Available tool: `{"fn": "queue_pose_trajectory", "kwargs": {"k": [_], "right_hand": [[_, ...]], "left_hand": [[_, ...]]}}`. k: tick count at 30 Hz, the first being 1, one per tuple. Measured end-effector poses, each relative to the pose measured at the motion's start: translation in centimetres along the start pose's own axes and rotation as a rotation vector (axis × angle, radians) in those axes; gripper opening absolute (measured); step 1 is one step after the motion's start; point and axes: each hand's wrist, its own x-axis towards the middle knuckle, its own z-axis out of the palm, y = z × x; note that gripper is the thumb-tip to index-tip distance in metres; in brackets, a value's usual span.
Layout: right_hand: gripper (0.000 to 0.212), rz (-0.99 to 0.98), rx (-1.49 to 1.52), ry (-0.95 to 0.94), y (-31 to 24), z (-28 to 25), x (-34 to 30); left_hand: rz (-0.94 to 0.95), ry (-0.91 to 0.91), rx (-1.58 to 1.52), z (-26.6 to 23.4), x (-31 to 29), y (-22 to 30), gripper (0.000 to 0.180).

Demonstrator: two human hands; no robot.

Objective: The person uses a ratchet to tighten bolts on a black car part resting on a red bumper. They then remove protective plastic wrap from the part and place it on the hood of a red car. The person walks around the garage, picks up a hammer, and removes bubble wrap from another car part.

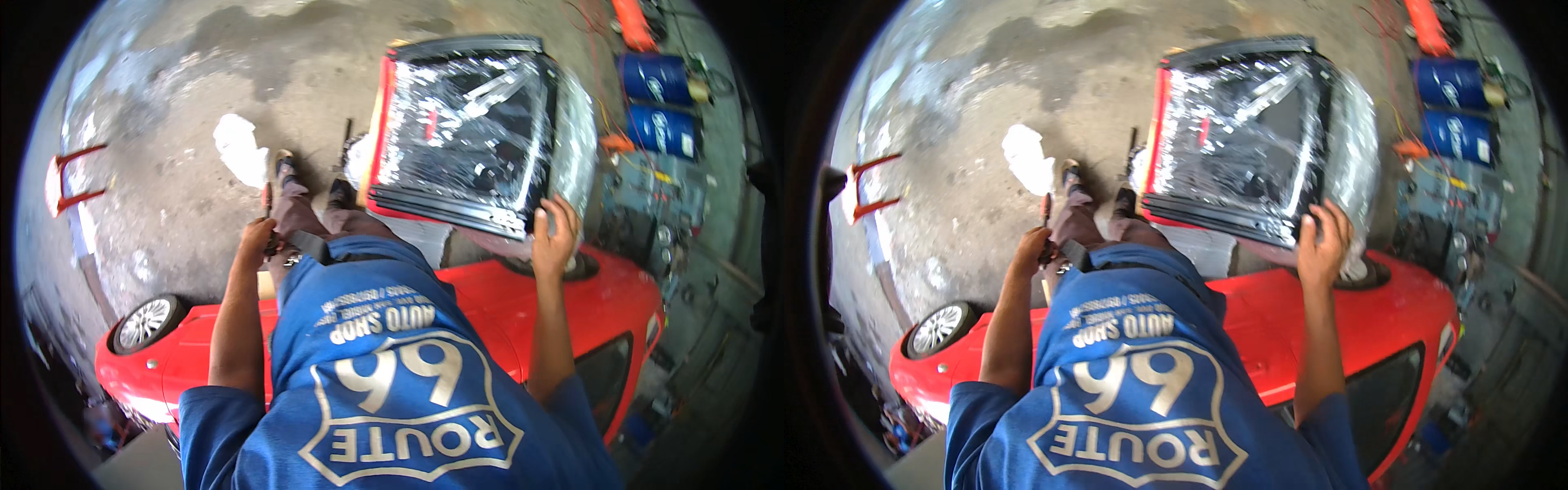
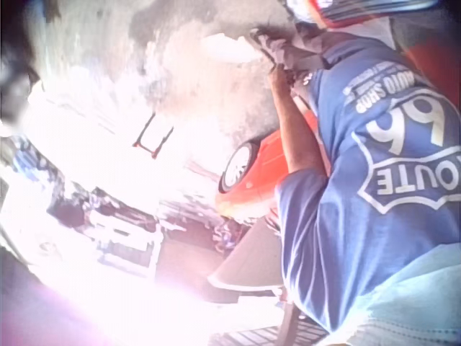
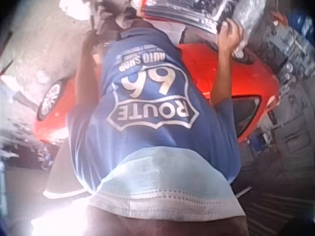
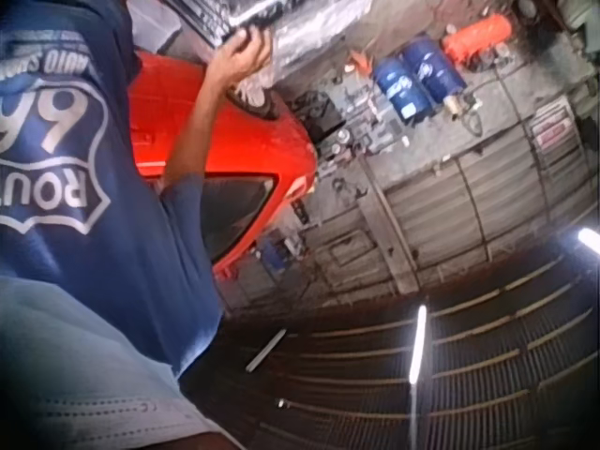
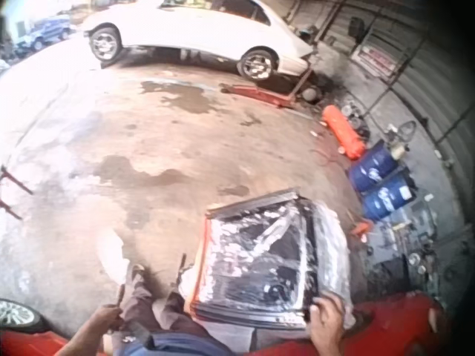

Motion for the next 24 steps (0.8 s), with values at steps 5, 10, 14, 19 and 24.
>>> {"fn": "queue_pose_trajectory", "kwargs": {"k": [5,10,14,19,24], "right_hand": [[0.037,0.426,0.464,-0.197,3.3,-0.5,-2.7],[0.07,0.47,0.659,-0.415,4.3,-1.5,-3.6],[0.108,0.261,0.381,-0.436,3.8,-0.7,-4.6],[0.12,0.258,0.251,-0.205,2.0,3.4,-6.3],[0.116,0.214,0.152,-0.04,1.3,5.8,-6.8]], "left_hand": [[-0.017,0.026,0.08,0.6,0.3,1.2,0.017],[0.277,-0.027,0.724,5.9,-5.9,7.9,0.037],[0.747,-0.402,1.025,14.7,-14.9,13.8,0.048],[1.272,-0.725,0.895,22.7,-23.5,15.5,0.041],[1.182,-0.849,1.011,25.6,-23.9,15.9,0.039]]}}
